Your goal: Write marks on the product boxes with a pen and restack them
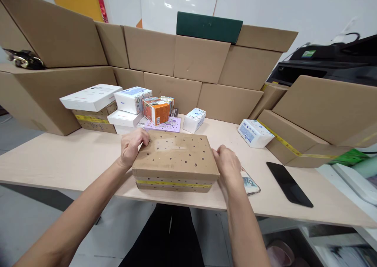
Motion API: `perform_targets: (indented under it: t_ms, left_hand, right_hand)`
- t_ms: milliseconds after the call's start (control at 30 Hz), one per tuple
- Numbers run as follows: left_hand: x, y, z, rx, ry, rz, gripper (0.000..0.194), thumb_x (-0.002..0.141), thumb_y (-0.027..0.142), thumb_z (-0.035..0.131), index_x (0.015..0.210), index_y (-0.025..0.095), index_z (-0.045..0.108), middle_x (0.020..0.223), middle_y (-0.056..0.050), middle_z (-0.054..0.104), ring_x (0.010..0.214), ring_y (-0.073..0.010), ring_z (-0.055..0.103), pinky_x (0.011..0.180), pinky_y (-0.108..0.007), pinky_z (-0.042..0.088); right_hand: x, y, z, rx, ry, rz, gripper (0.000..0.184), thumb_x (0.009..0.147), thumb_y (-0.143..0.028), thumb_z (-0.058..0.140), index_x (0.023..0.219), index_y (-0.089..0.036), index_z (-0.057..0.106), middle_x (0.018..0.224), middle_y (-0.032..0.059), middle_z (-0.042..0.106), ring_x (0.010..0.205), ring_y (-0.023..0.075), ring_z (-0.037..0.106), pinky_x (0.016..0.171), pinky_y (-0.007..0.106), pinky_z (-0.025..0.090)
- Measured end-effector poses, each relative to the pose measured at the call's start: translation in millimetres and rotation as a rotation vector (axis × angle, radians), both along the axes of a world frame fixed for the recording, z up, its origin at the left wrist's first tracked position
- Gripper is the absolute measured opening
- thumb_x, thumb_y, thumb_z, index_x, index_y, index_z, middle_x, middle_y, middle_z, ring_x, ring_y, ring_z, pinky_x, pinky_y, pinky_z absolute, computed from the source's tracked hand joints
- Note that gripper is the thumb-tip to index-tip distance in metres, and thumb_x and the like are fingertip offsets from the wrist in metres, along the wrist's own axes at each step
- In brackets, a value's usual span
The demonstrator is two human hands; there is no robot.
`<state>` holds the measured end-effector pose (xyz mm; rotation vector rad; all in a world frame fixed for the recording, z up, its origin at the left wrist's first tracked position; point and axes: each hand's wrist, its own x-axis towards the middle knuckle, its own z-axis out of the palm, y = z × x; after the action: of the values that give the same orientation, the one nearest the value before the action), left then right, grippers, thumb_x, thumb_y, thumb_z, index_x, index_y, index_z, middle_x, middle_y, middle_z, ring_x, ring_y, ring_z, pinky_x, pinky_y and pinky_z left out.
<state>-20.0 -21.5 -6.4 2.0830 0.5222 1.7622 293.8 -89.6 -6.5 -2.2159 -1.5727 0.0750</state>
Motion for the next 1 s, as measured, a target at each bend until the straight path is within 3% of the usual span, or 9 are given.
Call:
perform_targets:
  t_ms: [67, 133, 233, 400, 533, 633, 733, 867, 1000]
  left_hand:
    - [0, 0, -0.4, 0.003, -0.002, -0.003, 0.042, 0.099, 0.034, 0.041, 0.062, 0.019, 0.053, 0.064, -0.003, 0.054, 0.064, -0.0161, 0.052, 0.064, -0.034, 0.040]
    - [0, 0, -0.6, 0.004, 0.005, -0.002, 0.043, 0.100, 0.035, 0.040, 0.062, 0.019, 0.053, 0.064, -0.003, 0.054, 0.064, -0.0162, 0.051, 0.064, -0.034, 0.040]
    - [1, 1, -1.2, -0.005, 0.011, 0.007, 0.043, 0.099, 0.037, 0.040, 0.062, 0.020, 0.053, 0.064, -0.003, 0.053, 0.064, -0.0167, 0.052, 0.065, -0.034, 0.040]
    - [1, 1, -1.9, -0.011, -0.022, 0.001, 0.042, 0.098, 0.037, 0.042, 0.062, 0.019, 0.054, 0.064, -0.003, 0.054, 0.064, -0.0169, 0.053, 0.065, -0.034, 0.041]
    - [1, 0, -1.1, -0.007, -0.030, -0.001, 0.042, 0.098, 0.036, 0.042, 0.062, 0.019, 0.054, 0.064, -0.003, 0.053, 0.064, -0.0163, 0.052, 0.065, -0.034, 0.040]
    - [1, -1, -0.5, -0.028, -0.018, 0.012, 0.042, 0.098, 0.038, 0.042, 0.061, 0.019, 0.053, 0.065, -0.003, 0.053, 0.064, -0.0166, 0.051, 0.065, -0.034, 0.040]
    - [1, -1, -0.5, -0.034, -0.009, 0.014, 0.043, 0.098, 0.040, 0.041, 0.061, 0.020, 0.052, 0.064, -0.003, 0.053, 0.065, -0.0169, 0.051, 0.065, -0.034, 0.039]
    - [1, 0, -0.8, -0.024, 0.001, 0.015, 0.043, 0.098, 0.041, 0.041, 0.061, 0.020, 0.052, 0.064, -0.003, 0.053, 0.065, -0.0172, 0.051, 0.065, -0.034, 0.040]
    - [1, 0, -0.6, -0.021, 0.001, 0.025, 0.044, 0.098, 0.040, 0.042, 0.061, 0.019, 0.052, 0.065, -0.003, 0.054, 0.064, -0.0165, 0.052, 0.064, -0.033, 0.040]
  right_hand:
    - [15, -10, -1.4, -0.088, -0.151, -0.092, 0.049, 0.089, -0.052, 0.045, 0.113, -0.016, 0.068, 0.114, 0.0242, 0.065, 0.106, 0.0395, 0.060, 0.079, 0.046, 0.045]
    - [31, -22, -8.4, -0.160, -0.208, -0.147, 0.059, 0.086, -0.060, 0.046, 0.126, -0.020, 0.063, 0.128, 0.0240, 0.059, 0.114, 0.0450, 0.055, 0.083, 0.053, 0.045]
    - [53, -37, -23.1, -0.249, -0.152, -0.098, 0.064, 0.084, -0.062, 0.049, 0.133, -0.023, 0.060, 0.130, 0.0206, 0.060, 0.114, 0.0427, 0.056, 0.085, 0.054, 0.046]
    - [61, -39, -34.6, -0.173, -0.152, 0.019, 0.060, 0.088, -0.056, 0.045, 0.132, -0.019, 0.060, 0.123, 0.0191, 0.066, 0.118, 0.0385, 0.056, 0.091, 0.047, 0.046]
    - [57, -38, -33.6, -0.082, -0.055, -0.048, 0.071, 0.082, -0.055, 0.055, 0.139, -0.013, 0.054, 0.124, 0.0211, 0.067, 0.118, 0.0395, 0.058, 0.095, 0.047, 0.045]
    - [60, -44, -31.8, 0.100, 0.161, -0.153, 0.077, 0.076, -0.060, 0.062, 0.136, -0.013, 0.057, 0.120, 0.0209, 0.069, 0.113, 0.0380, 0.062, 0.095, 0.048, 0.047]
    - [62, -52, -23.6, 0.337, 0.606, -0.214, 0.076, 0.071, -0.062, 0.067, 0.132, -0.017, 0.060, 0.116, 0.0168, 0.071, 0.102, 0.0341, 0.068, 0.088, 0.045, 0.053]
    - [49, -70, -1.6, 0.500, 1.222, 0.051, 0.071, 0.085, -0.066, 0.039, 0.140, -0.024, 0.054, 0.129, 0.0147, 0.066, 0.105, 0.0331, 0.067, 0.082, 0.049, 0.056]
    - [18, -95, 17.1, 0.472, 1.448, 0.271, 0.061, 0.092, -0.064, 0.028, 0.143, -0.039, 0.051, 0.147, 0.0050, 0.054, 0.111, 0.0299, 0.063, 0.085, 0.050, 0.053]
